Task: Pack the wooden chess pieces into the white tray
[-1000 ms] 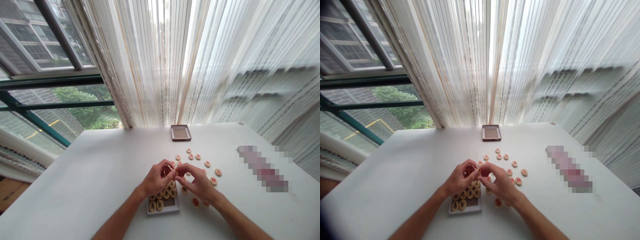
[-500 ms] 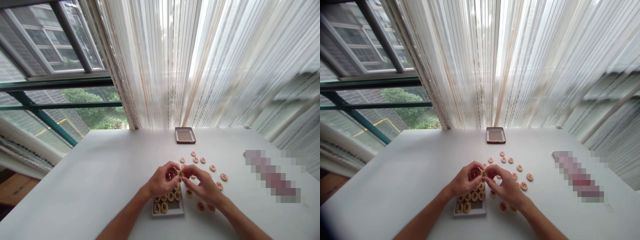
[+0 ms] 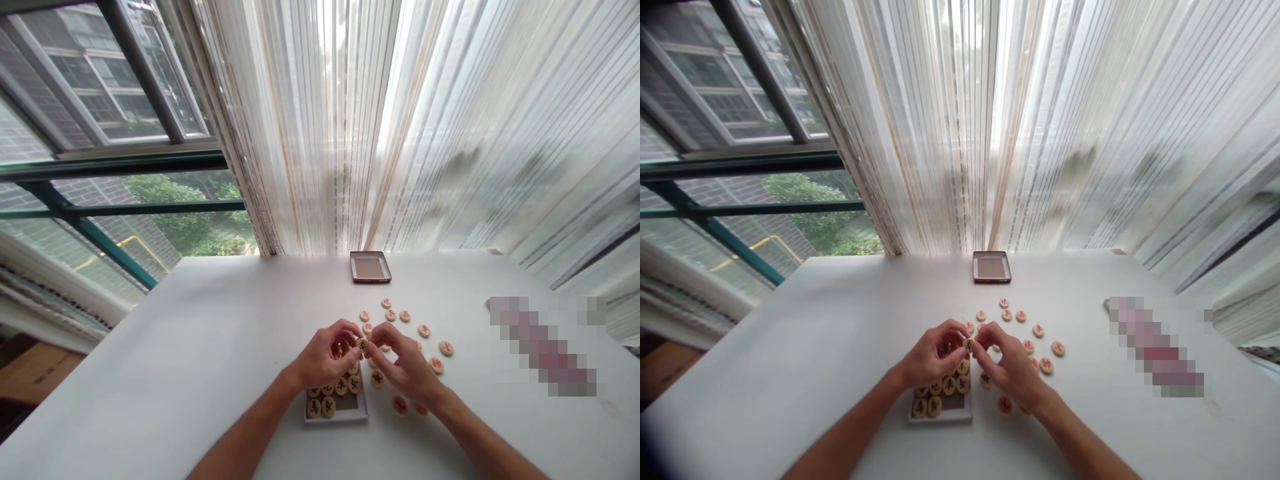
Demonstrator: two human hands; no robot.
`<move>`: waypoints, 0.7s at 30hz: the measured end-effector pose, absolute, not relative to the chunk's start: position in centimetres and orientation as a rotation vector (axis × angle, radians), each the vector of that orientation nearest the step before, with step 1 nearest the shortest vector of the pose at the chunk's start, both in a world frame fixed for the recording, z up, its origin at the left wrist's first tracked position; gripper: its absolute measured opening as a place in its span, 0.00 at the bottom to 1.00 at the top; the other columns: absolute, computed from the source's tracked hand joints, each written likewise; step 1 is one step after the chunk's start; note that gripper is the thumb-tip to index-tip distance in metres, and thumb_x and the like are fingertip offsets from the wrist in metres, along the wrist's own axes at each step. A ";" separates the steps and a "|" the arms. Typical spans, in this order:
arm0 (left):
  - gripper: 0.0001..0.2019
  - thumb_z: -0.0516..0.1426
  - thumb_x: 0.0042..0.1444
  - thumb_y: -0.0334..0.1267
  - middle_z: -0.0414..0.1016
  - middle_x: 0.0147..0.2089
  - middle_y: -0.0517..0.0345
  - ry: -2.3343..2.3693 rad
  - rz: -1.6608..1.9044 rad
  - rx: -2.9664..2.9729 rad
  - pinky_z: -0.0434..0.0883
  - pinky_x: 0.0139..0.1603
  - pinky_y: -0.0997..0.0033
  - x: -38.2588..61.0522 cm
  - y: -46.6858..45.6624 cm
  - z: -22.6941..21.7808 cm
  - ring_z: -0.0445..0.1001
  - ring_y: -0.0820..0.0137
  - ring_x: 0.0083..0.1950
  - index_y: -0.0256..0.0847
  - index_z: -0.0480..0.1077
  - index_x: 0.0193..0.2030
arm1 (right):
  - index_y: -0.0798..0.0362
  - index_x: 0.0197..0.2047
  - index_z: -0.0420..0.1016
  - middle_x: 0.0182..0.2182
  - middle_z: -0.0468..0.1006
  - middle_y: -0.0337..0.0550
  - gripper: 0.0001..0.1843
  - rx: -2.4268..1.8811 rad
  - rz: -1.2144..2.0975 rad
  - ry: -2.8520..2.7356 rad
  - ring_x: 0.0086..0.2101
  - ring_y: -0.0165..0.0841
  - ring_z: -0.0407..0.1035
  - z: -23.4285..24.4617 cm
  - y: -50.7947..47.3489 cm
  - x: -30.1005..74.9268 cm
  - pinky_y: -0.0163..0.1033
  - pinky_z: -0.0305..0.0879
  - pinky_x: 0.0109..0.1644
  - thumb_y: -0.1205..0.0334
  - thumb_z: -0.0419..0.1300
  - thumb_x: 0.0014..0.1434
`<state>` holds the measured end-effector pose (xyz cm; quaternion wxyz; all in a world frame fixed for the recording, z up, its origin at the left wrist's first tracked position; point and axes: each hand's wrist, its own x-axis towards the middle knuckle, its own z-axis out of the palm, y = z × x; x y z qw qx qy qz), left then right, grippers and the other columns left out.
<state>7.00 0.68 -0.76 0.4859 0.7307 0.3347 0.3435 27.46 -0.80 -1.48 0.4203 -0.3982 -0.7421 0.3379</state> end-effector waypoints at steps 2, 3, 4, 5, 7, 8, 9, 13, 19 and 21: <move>0.11 0.57 0.62 0.36 0.78 0.34 0.55 0.812 0.837 1.777 0.62 0.27 0.79 7.0 0.7 -0.7 0.67 0.76 0.28 0.38 0.66 0.50 | 0.50 0.39 0.67 0.33 0.75 0.39 0.04 -0.999 0.846 -1.859 0.34 0.32 0.72 -1.5 -0.9 27.5 0.37 0.69 0.38 0.60 0.57 0.67; 0.11 0.57 0.62 0.36 0.78 0.34 0.55 0.811 0.835 1.776 0.62 0.27 0.79 7.0 0.7 -0.7 0.67 0.76 0.28 0.38 0.65 0.50 | 0.49 0.39 0.67 0.33 0.75 0.39 0.04 -0.997 0.845 -1.861 0.34 0.32 0.72 -1.5 -0.9 27.5 0.37 0.69 0.39 0.61 0.57 0.67; 0.11 0.57 0.62 0.36 0.78 0.34 0.55 0.810 0.831 1.774 0.62 0.27 0.79 7.0 0.6 -0.7 0.67 0.76 0.28 0.37 0.65 0.50 | 0.49 0.39 0.67 0.33 0.75 0.39 0.03 -0.991 0.844 -1.863 0.34 0.32 0.72 -1.4 -1.0 27.5 0.37 0.69 0.39 0.61 0.56 0.67; 0.11 0.57 0.63 0.36 0.78 0.34 0.55 0.810 0.827 1.771 0.62 0.27 0.78 7.0 0.6 -0.6 0.67 0.76 0.28 0.37 0.65 0.50 | 0.49 0.39 0.67 0.33 0.75 0.39 0.03 -0.980 0.844 -1.866 0.34 0.32 0.72 -1.4 -1.0 27.5 0.37 0.69 0.39 0.62 0.56 0.67; 0.11 0.57 0.63 0.36 0.78 0.34 0.54 0.812 0.823 1.765 0.63 0.28 0.78 6.9 0.6 -0.6 0.68 0.75 0.29 0.37 0.65 0.50 | 0.49 0.40 0.67 0.33 0.75 0.39 0.01 -0.949 0.844 -1.873 0.35 0.33 0.72 -1.3 -1.1 27.4 0.37 0.70 0.41 0.64 0.56 0.66; 0.11 0.57 0.63 0.36 0.78 0.35 0.54 0.816 0.824 1.764 0.63 0.28 0.78 6.9 0.6 -0.6 0.68 0.75 0.29 0.37 0.65 0.50 | 0.49 0.41 0.67 0.34 0.75 0.39 0.01 -0.935 0.839 -1.877 0.35 0.33 0.72 -1.2 -1.1 27.4 0.38 0.70 0.41 0.65 0.56 0.66; 0.11 0.57 0.63 0.36 0.78 0.35 0.54 0.819 0.825 1.763 0.63 0.29 0.78 6.8 0.6 -0.6 0.69 0.75 0.29 0.37 0.65 0.50 | 0.49 0.41 0.67 0.34 0.74 0.39 0.02 -0.925 0.831 -1.882 0.35 0.33 0.72 -1.2 -1.1 27.4 0.38 0.70 0.41 0.65 0.57 0.65; 0.12 0.57 0.63 0.37 0.78 0.35 0.54 0.819 0.827 1.764 0.63 0.28 0.78 6.8 0.7 -0.7 0.68 0.75 0.29 0.38 0.65 0.51 | 0.49 0.42 0.67 0.34 0.74 0.39 0.04 -0.920 0.804 -1.894 0.35 0.33 0.72 -1.2 -1.1 27.4 0.38 0.70 0.41 0.66 0.58 0.64; 0.12 0.57 0.64 0.41 0.77 0.32 0.56 0.830 0.840 1.724 0.63 0.27 0.79 6.9 0.8 -0.9 0.68 0.76 0.27 0.37 0.66 0.49 | 0.49 0.42 0.67 0.34 0.75 0.40 0.03 -0.934 0.802 -1.924 0.35 0.33 0.72 -1.2 -1.1 27.4 0.38 0.70 0.40 0.64 0.58 0.65; 0.12 0.58 0.63 0.43 0.76 0.30 0.58 0.856 0.851 1.722 0.62 0.26 0.79 7.0 0.8 -0.9 0.66 0.77 0.25 0.37 0.67 0.48 | 0.49 0.41 0.67 0.34 0.75 0.40 0.02 -0.939 0.796 -1.939 0.34 0.33 0.72 -1.2 -1.2 27.4 0.38 0.70 0.39 0.64 0.58 0.65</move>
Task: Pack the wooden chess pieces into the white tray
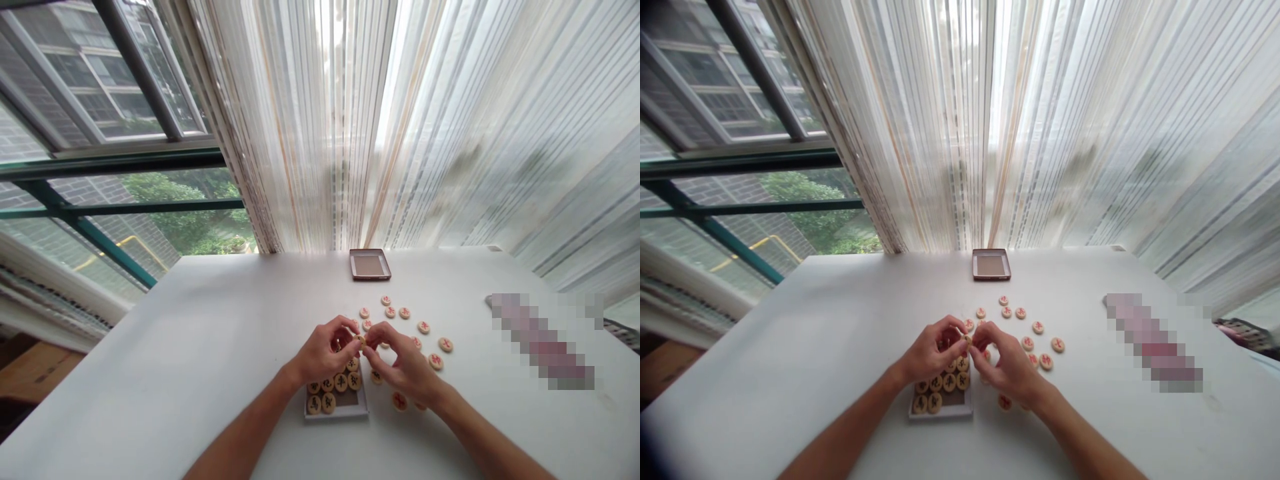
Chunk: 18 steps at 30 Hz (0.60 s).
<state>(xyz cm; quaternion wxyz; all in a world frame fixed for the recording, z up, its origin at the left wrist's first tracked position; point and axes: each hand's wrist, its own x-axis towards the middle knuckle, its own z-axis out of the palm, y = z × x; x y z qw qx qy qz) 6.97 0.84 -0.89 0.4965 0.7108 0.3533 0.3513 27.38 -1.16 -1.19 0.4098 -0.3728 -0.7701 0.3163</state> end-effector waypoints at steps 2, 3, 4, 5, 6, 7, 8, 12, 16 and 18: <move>0.13 0.59 0.63 0.44 0.76 0.29 0.59 0.877 0.862 1.720 0.61 0.25 0.80 7.0 0.8 -0.9 0.65 0.78 0.24 0.37 0.68 0.47 | 0.49 0.41 0.67 0.34 0.76 0.40 0.02 -0.945 0.793 -1.949 0.34 0.33 0.72 -1.2 -1.2 27.4 0.38 0.70 0.39 0.63 0.57 0.65; 0.13 0.59 0.63 0.45 0.76 0.29 0.59 0.880 0.863 1.718 0.61 0.25 0.79 7.0 0.8 -0.8 0.66 0.78 0.24 0.37 0.68 0.46 | 0.49 0.42 0.67 0.34 0.76 0.40 0.01 -0.947 0.791 -1.951 0.34 0.33 0.72 -1.2 -1.2 27.4 0.38 0.70 0.39 0.63 0.57 0.66; 0.13 0.58 0.63 0.45 0.77 0.29 0.58 0.880 0.860 1.714 0.61 0.25 0.79 7.0 0.8 -0.8 0.67 0.77 0.24 0.37 0.68 0.47 | 0.49 0.42 0.68 0.34 0.76 0.40 0.01 -0.949 0.789 -1.952 0.34 0.33 0.72 -1.2 -1.2 27.4 0.38 0.70 0.39 0.63 0.57 0.66; 0.13 0.58 0.63 0.45 0.78 0.30 0.57 0.878 0.856 1.710 0.62 0.25 0.79 7.0 0.8 -0.8 0.69 0.77 0.24 0.38 0.68 0.47 | 0.49 0.42 0.68 0.34 0.76 0.40 0.01 -0.949 0.788 -1.952 0.34 0.33 0.72 -1.2 -1.2 27.4 0.38 0.70 0.39 0.63 0.57 0.66; 0.13 0.57 0.64 0.45 0.78 0.30 0.57 0.877 0.854 1.707 0.63 0.25 0.79 7.0 0.7 -0.8 0.70 0.76 0.25 0.38 0.68 0.47 | 0.50 0.41 0.68 0.33 0.76 0.40 0.02 -0.949 0.784 -1.951 0.34 0.33 0.72 -1.2 -1.2 27.4 0.38 0.70 0.39 0.62 0.57 0.66; 0.13 0.57 0.64 0.45 0.79 0.31 0.56 0.874 0.853 1.704 0.63 0.26 0.78 7.0 0.7 -0.8 0.72 0.75 0.27 0.38 0.67 0.47 | 0.50 0.41 0.68 0.33 0.76 0.41 0.02 -0.948 0.780 -1.950 0.34 0.33 0.72 -1.2 -1.2 27.4 0.38 0.71 0.39 0.62 0.57 0.66; 0.12 0.56 0.65 0.44 0.79 0.32 0.55 0.871 0.851 1.699 0.64 0.27 0.78 6.9 0.7 -0.8 0.74 0.73 0.28 0.38 0.67 0.47 | 0.50 0.41 0.68 0.33 0.77 0.41 0.02 -0.948 0.774 -1.949 0.33 0.33 0.72 -1.2 -1.2 27.4 0.38 0.71 0.39 0.62 0.57 0.66; 0.11 0.56 0.65 0.42 0.80 0.34 0.52 0.851 0.844 1.692 0.65 0.28 0.78 6.8 0.8 -0.9 0.75 0.72 0.30 0.37 0.67 0.47 | 0.50 0.41 0.68 0.33 0.76 0.41 0.02 -0.946 0.765 -1.957 0.33 0.34 0.72 -1.1 -1.2 27.5 0.38 0.70 0.39 0.62 0.57 0.66; 0.10 0.57 0.64 0.40 0.80 0.34 0.53 0.831 0.834 1.709 0.63 0.27 0.79 6.8 0.8 -0.9 0.71 0.75 0.28 0.37 0.66 0.47 | 0.50 0.41 0.68 0.33 0.76 0.40 0.02 -0.956 0.772 -1.959 0.34 0.33 0.72 -1.1 -1.2 27.6 0.38 0.70 0.39 0.62 0.57 0.66; 0.10 0.57 0.63 0.39 0.80 0.34 0.53 0.822 0.824 1.719 0.62 0.27 0.79 6.8 0.7 -0.8 0.69 0.76 0.27 0.37 0.66 0.48 | 0.50 0.41 0.68 0.33 0.76 0.40 0.02 -0.961 0.774 -1.953 0.34 0.33 0.72 -1.0 -1.2 27.6 0.38 0.69 0.40 0.61 0.57 0.66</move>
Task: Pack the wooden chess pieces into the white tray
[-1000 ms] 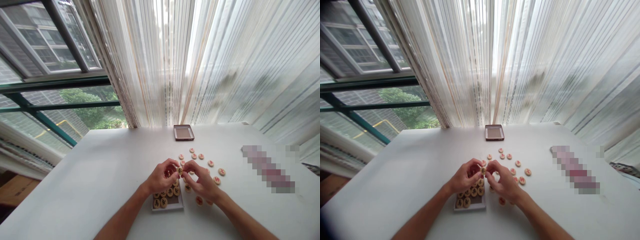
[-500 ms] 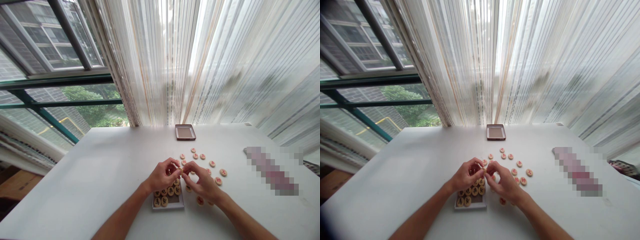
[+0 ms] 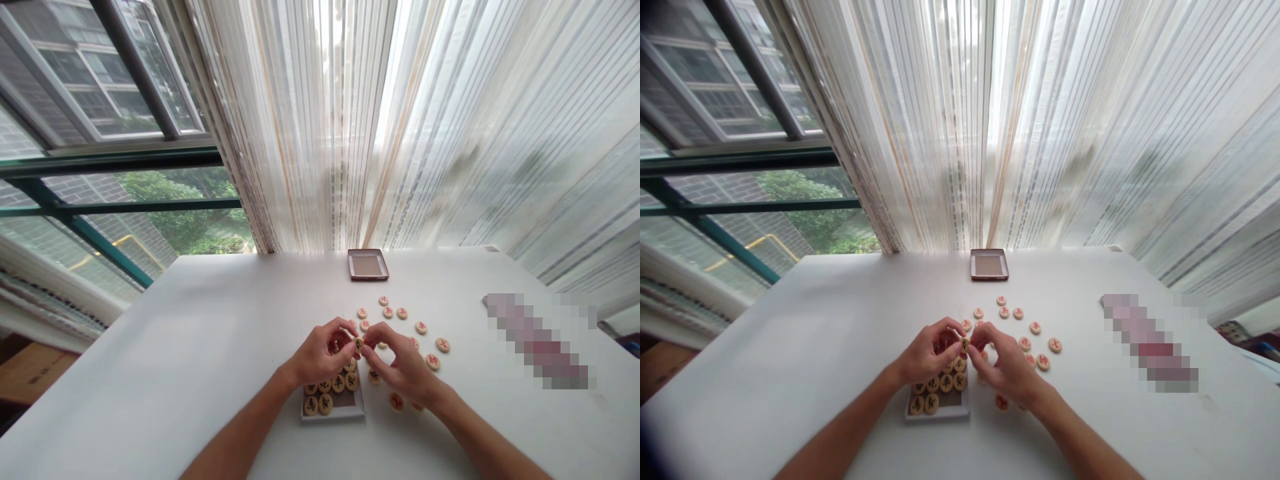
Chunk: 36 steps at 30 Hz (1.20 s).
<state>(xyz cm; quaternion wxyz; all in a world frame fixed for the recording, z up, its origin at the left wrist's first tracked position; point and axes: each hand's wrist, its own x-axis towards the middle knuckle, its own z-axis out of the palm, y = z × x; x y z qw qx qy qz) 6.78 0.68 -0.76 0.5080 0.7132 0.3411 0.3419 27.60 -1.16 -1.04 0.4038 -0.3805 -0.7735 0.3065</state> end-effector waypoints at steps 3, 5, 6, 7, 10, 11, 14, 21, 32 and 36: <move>0.10 0.57 0.62 0.38 0.79 0.33 0.54 0.817 0.817 1.734 0.61 0.27 0.79 6.8 0.6 -0.5 0.67 0.76 0.27 0.37 0.66 0.48 | 0.50 0.40 0.67 0.33 0.75 0.40 0.02 -0.960 0.776 -1.949 0.34 0.33 0.72 -1.0 -1.1 27.5 0.38 0.69 0.40 0.61 0.56 0.66; 0.11 0.58 0.62 0.38 0.79 0.33 0.55 0.821 0.814 1.739 0.61 0.26 0.79 6.8 0.5 -0.3 0.66 0.76 0.27 0.37 0.66 0.48 | 0.49 0.40 0.67 0.33 0.75 0.39 0.02 -0.966 0.768 -1.949 0.34 0.33 0.72 -1.1 -1.1 27.5 0.37 0.69 0.39 0.61 0.56 0.66; 0.11 0.58 0.62 0.38 0.79 0.33 0.55 0.827 0.812 1.740 0.61 0.26 0.79 6.8 0.6 -0.3 0.66 0.76 0.27 0.37 0.66 0.48 | 0.49 0.40 0.67 0.32 0.75 0.39 0.02 -0.970 0.762 -1.950 0.33 0.32 0.71 -1.1 -1.1 27.5 0.37 0.69 0.39 0.61 0.56 0.66; 0.11 0.57 0.62 0.39 0.79 0.33 0.55 0.834 0.813 1.740 0.61 0.26 0.79 6.8 0.6 -0.3 0.67 0.76 0.26 0.37 0.66 0.48 | 0.49 0.40 0.67 0.32 0.75 0.39 0.02 -0.974 0.757 -1.953 0.33 0.32 0.71 -1.2 -1.1 27.5 0.37 0.69 0.38 0.61 0.56 0.67; 0.10 0.57 0.63 0.40 0.79 0.32 0.56 0.858 0.815 1.735 0.60 0.26 0.79 6.9 0.6 -0.3 0.68 0.76 0.26 0.38 0.67 0.47 | 0.49 0.40 0.67 0.32 0.75 0.40 0.03 -0.980 0.761 -1.961 0.33 0.32 0.71 -1.3 -1.2 27.5 0.37 0.69 0.38 0.61 0.56 0.67; 0.10 0.58 0.63 0.41 0.79 0.32 0.56 0.862 0.818 1.732 0.60 0.26 0.78 6.9 0.6 -0.3 0.68 0.76 0.26 0.38 0.67 0.47 | 0.49 0.40 0.67 0.32 0.75 0.40 0.03 -0.982 0.766 -1.959 0.33 0.32 0.71 -1.3 -1.2 27.5 0.37 0.69 0.38 0.61 0.56 0.67; 0.11 0.57 0.63 0.43 0.80 0.32 0.55 0.867 0.829 1.717 0.61 0.26 0.78 6.9 0.6 -0.4 0.69 0.76 0.26 0.38 0.68 0.46 | 0.49 0.40 0.67 0.33 0.75 0.40 0.03 -0.984 0.780 -1.951 0.33 0.33 0.71 -1.3 -1.2 27.6 0.37 0.69 0.38 0.60 0.56 0.67; 0.12 0.56 0.65 0.43 0.80 0.34 0.53 0.842 0.816 1.701 0.62 0.27 0.77 6.7 0.6 -0.4 0.70 0.75 0.26 0.37 0.67 0.48 | 0.49 0.40 0.67 0.32 0.76 0.40 0.03 -0.990 0.785 -1.948 0.33 0.33 0.72 -1.3 -1.1 27.5 0.38 0.69 0.39 0.61 0.56 0.67; 0.11 0.59 0.61 0.37 0.78 0.32 0.56 0.847 0.831 1.770 0.60 0.25 0.78 6.7 0.5 -0.4 0.65 0.77 0.26 0.38 0.67 0.48 | 0.49 0.40 0.69 0.32 0.76 0.41 0.03 -0.980 0.775 -1.939 0.34 0.34 0.72 -1.1 -1.1 27.5 0.38 0.71 0.38 0.61 0.56 0.67; 0.10 0.58 0.63 0.39 0.80 0.32 0.56 0.881 0.829 1.775 0.60 0.25 0.78 6.9 0.6 -0.5 0.65 0.77 0.24 0.39 0.68 0.47 | 0.49 0.40 0.68 0.32 0.76 0.40 0.02 -0.989 0.769 -1.942 0.33 0.34 0.72 -1.2 -1.1 27.4 0.38 0.70 0.38 0.61 0.57 0.66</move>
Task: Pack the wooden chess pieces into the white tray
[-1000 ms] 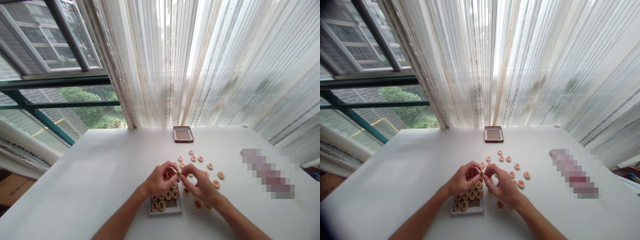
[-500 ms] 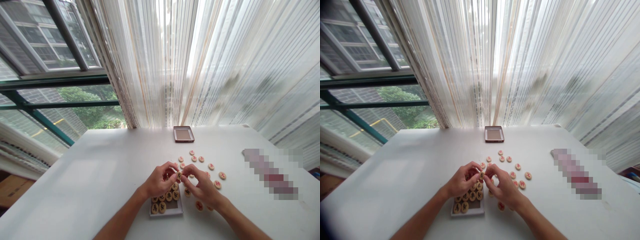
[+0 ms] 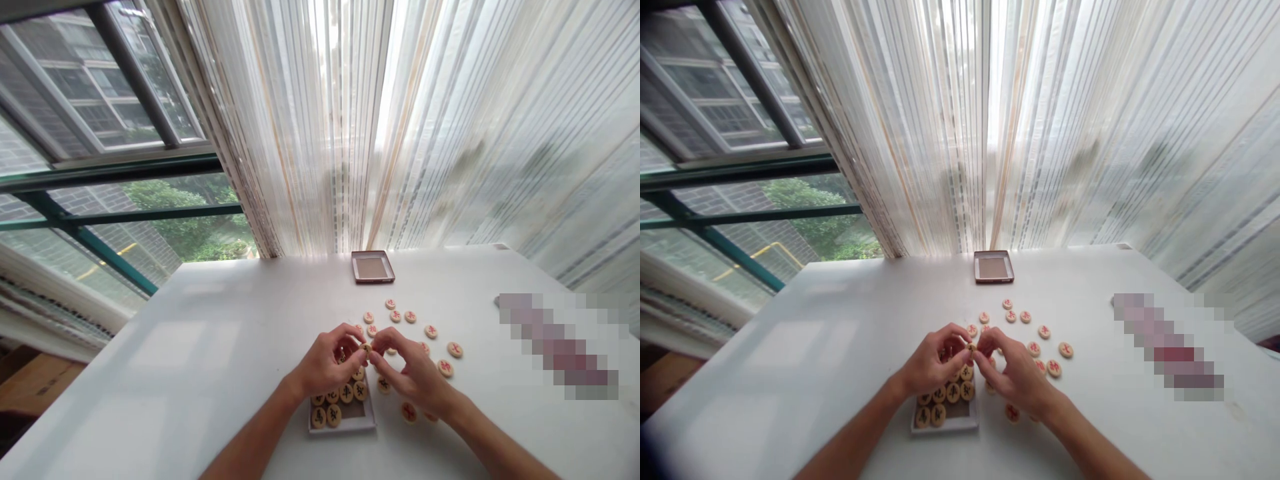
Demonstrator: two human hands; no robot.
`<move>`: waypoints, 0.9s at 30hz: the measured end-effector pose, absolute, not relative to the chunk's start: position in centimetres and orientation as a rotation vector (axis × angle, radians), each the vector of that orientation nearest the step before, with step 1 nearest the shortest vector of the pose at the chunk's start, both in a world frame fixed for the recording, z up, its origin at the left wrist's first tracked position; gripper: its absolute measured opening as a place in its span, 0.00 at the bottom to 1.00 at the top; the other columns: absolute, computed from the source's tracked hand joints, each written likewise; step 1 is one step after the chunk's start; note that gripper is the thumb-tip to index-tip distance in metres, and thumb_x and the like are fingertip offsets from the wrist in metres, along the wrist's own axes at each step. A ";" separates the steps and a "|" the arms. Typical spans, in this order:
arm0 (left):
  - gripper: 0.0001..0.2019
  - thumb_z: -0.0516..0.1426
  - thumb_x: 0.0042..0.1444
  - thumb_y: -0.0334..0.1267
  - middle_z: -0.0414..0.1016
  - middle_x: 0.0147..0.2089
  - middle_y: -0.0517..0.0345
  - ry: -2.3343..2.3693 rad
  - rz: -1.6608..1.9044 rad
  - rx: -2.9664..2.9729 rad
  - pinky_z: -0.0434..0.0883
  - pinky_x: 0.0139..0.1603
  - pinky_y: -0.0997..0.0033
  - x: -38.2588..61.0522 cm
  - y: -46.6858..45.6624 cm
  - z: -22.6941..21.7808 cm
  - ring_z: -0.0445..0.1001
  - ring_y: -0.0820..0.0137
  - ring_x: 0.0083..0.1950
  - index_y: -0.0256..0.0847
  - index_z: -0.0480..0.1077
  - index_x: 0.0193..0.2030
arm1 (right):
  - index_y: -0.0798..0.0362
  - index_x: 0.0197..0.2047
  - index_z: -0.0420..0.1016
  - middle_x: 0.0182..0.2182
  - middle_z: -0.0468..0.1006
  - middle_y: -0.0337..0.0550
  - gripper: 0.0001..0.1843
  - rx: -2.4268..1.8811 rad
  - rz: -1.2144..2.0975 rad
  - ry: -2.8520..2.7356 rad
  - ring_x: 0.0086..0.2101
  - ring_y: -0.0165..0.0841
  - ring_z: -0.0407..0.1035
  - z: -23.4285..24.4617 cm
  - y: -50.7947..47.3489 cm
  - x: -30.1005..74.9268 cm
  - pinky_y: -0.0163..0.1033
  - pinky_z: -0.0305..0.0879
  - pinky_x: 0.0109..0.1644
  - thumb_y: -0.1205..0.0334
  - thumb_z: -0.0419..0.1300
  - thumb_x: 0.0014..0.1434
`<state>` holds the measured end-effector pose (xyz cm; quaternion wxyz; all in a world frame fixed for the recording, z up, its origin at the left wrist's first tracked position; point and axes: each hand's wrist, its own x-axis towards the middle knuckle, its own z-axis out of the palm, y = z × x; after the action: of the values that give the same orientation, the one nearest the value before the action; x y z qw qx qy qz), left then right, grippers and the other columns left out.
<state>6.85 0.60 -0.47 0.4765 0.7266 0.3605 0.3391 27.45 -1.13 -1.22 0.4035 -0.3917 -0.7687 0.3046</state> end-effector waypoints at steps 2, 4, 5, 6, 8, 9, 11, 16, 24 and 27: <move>0.09 0.57 0.64 0.41 0.80 0.31 0.55 0.907 0.835 1.773 0.61 0.25 0.78 6.9 0.6 -0.5 0.66 0.77 0.24 0.38 0.68 0.47 | 0.49 0.40 0.67 0.32 0.75 0.40 0.02 -1.000 0.774 -1.943 0.33 0.33 0.72 -1.2 -1.2 27.4 0.38 0.70 0.38 0.61 0.57 0.66; 0.10 0.56 0.65 0.42 0.80 0.31 0.55 0.917 0.838 1.767 0.61 0.26 0.78 7.0 0.6 -0.4 0.67 0.76 0.24 0.38 0.68 0.46 | 0.49 0.40 0.67 0.32 0.75 0.39 0.02 -1.002 0.780 -1.944 0.33 0.33 0.72 -1.2 -1.2 27.4 0.38 0.70 0.38 0.61 0.57 0.66; 0.10 0.56 0.65 0.42 0.80 0.31 0.55 0.909 0.837 1.763 0.61 0.26 0.78 7.0 0.5 -0.4 0.68 0.76 0.24 0.38 0.68 0.46 | 0.49 0.40 0.67 0.33 0.75 0.39 0.02 -1.001 0.781 -1.944 0.34 0.33 0.72 -1.1 -1.2 27.3 0.38 0.70 0.38 0.62 0.57 0.66; 0.10 0.55 0.65 0.42 0.80 0.31 0.55 0.898 0.832 1.760 0.61 0.26 0.78 7.0 0.5 -0.3 0.68 0.76 0.25 0.38 0.68 0.46 | 0.49 0.40 0.67 0.33 0.76 0.39 0.02 -0.998 0.780 -1.941 0.34 0.33 0.72 -1.1 -1.3 27.3 0.37 0.70 0.38 0.62 0.57 0.66; 0.10 0.55 0.66 0.42 0.79 0.32 0.55 0.876 0.818 1.761 0.61 0.26 0.78 6.9 0.5 -0.2 0.69 0.75 0.26 0.38 0.68 0.47 | 0.49 0.40 0.67 0.33 0.76 0.39 0.01 -0.987 0.778 -1.931 0.34 0.33 0.73 -1.0 -1.2 27.2 0.37 0.71 0.38 0.62 0.57 0.66; 0.10 0.55 0.66 0.42 0.79 0.33 0.55 0.870 0.814 1.768 0.62 0.26 0.77 6.8 0.6 -0.1 0.69 0.75 0.27 0.38 0.68 0.47 | 0.49 0.41 0.68 0.33 0.76 0.39 0.01 -0.981 0.777 -1.923 0.34 0.33 0.73 -0.9 -1.2 27.3 0.37 0.71 0.38 0.62 0.57 0.66; 0.10 0.55 0.65 0.42 0.78 0.35 0.55 0.881 0.823 1.806 0.63 0.28 0.77 6.5 0.9 0.1 0.70 0.74 0.30 0.38 0.68 0.48 | 0.49 0.42 0.69 0.34 0.77 0.40 0.02 -0.968 0.779 -1.902 0.34 0.33 0.74 -0.7 -1.1 27.4 0.37 0.72 0.39 0.63 0.57 0.65; 0.09 0.58 0.61 0.42 0.75 0.35 0.57 1.027 0.788 2.055 0.66 0.34 0.74 4.5 2.3 0.4 0.71 0.71 0.34 0.40 0.73 0.42 | 0.45 0.54 0.72 0.42 0.80 0.43 0.15 -0.941 0.724 -1.920 0.39 0.35 0.75 -0.6 -0.7 28.1 0.41 0.72 0.46 0.66 0.57 0.66; 0.19 0.65 0.50 0.53 0.74 0.34 0.59 1.141 0.440 2.093 0.67 0.33 0.74 2.2 3.7 -0.6 0.71 0.70 0.34 0.40 0.75 0.42 | 0.48 0.49 0.75 0.40 0.78 0.43 0.11 -0.934 0.787 -1.975 0.40 0.35 0.73 -0.3 -0.3 28.2 0.40 0.71 0.45 0.68 0.56 0.66; 0.20 0.65 0.50 0.55 0.74 0.33 0.60 1.146 0.407 2.096 0.66 0.32 0.75 2.2 3.9 -0.9 0.70 0.70 0.33 0.41 0.75 0.41 | 0.48 0.47 0.74 0.40 0.77 0.42 0.08 -0.958 0.865 -1.966 0.39 0.34 0.73 0.4 -0.7 27.8 0.39 0.71 0.45 0.66 0.56 0.66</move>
<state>2.20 3.86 -0.93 0.3515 0.8097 0.4427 0.1573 27.85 -0.72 0.37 0.3849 -0.3759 -0.7715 0.3396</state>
